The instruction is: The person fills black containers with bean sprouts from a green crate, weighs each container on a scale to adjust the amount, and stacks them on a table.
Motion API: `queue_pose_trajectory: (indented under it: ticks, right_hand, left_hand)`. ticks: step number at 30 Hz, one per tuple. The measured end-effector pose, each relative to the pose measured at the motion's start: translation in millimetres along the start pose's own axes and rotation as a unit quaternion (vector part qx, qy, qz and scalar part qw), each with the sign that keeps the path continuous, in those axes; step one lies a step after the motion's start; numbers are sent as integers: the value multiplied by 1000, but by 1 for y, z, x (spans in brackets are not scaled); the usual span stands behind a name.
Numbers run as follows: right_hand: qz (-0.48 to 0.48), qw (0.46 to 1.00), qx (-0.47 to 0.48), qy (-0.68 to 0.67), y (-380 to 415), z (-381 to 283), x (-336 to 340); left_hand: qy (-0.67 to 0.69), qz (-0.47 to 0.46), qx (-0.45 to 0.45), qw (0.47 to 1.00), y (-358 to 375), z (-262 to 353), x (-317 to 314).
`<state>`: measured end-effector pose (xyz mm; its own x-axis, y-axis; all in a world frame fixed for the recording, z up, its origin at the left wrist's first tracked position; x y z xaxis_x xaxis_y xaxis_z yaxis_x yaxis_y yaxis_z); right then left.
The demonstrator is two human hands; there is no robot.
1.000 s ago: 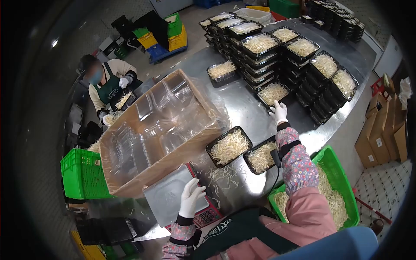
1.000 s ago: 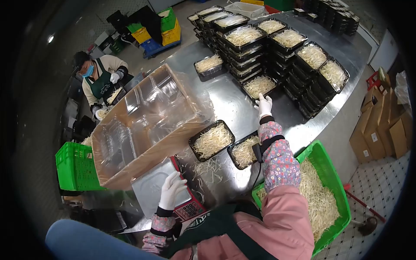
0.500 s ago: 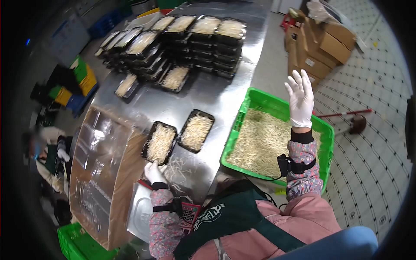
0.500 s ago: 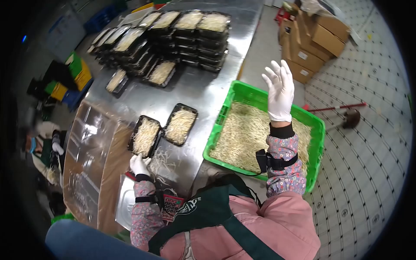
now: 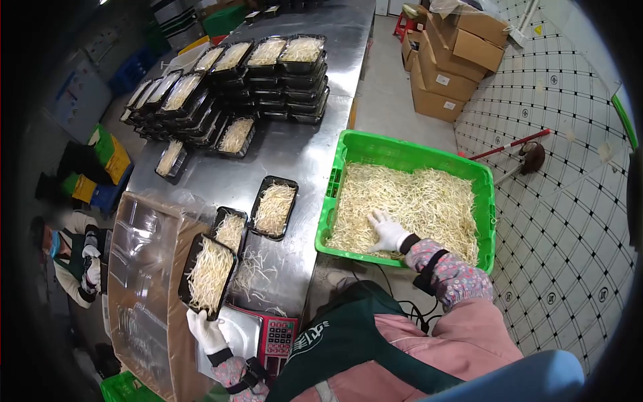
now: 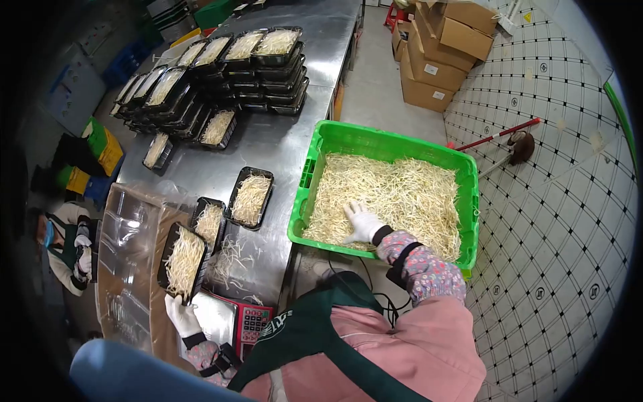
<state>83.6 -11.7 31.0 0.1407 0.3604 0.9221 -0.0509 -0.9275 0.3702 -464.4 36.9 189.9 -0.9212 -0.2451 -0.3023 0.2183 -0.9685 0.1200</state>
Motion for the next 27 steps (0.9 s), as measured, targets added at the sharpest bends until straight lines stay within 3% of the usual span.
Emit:
queue_pose_trajectory:
  ticks: [5, 7, 8, 10, 11, 14, 16, 17, 20, 22, 24, 25, 27]
  right_hand:
    - [-34, 998, 47, 4, -49, -2, -33]
    - [18, 996, 71, -49, -57, 14, -20]
    - [42, 995, 38, -79, -53, 26, 3]
    - [-2, 993, -54, -109, -53, 47, 39]
    - [0, 997, -30, -71, -68, 62, 29]
    - [-11, 999, -10, -34, -80, 58, 35]
    - [-6, 992, -125, -13, -81, 63, 32]
    - [41, 993, -111, 10, -87, 61, 22]
    - [15, 995, -92, 34, -98, 52, 7]
    - [38, 996, -77, 4, -97, 58, -2]
    - [79, 990, -85, -81, -85, 69, 12]
    - [18, 987, -130, -90, -76, 68, 30]
    - [102, 979, -111, -140, -76, 88, 32]
  left_hand:
    - [-13, 62, -46, 997, 49, 17, 89]
    - [-5, 78, -37, 996, 79, 24, 112]
    - [2, 82, -32, 996, 92, 21, 130]
    - [9, 96, -22, 995, 110, 8, 155]
    - [12, 102, -12, 995, 118, 1, 167]
    - [21, 119, 11, 993, 134, -8, 180]
    - [26, 134, 14, 991, 146, -13, 190]
    - [12, 161, 31, 986, 146, -10, 177]
    - [-27, 200, 87, 975, 149, -15, 176]
    - [-48, 174, 73, 981, 146, -30, 196]
    - [-50, 204, 58, 976, 146, -35, 209]
    - [-55, 233, 47, 970, 149, -35, 216]
    - [-82, 264, 51, 960, 155, -39, 230]
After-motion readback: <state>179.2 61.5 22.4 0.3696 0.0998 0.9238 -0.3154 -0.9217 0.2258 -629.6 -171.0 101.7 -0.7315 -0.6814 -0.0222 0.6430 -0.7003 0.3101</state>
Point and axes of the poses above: each hand's wrist, its own y-axis away from the middle knuckle, its own x-axis out of the back of the hand, z = x × y, the point moved 9 cm from there along -y, towards the middle knuckle, and after that the axes turned 8 degrees about y, right-handed, at the moved point
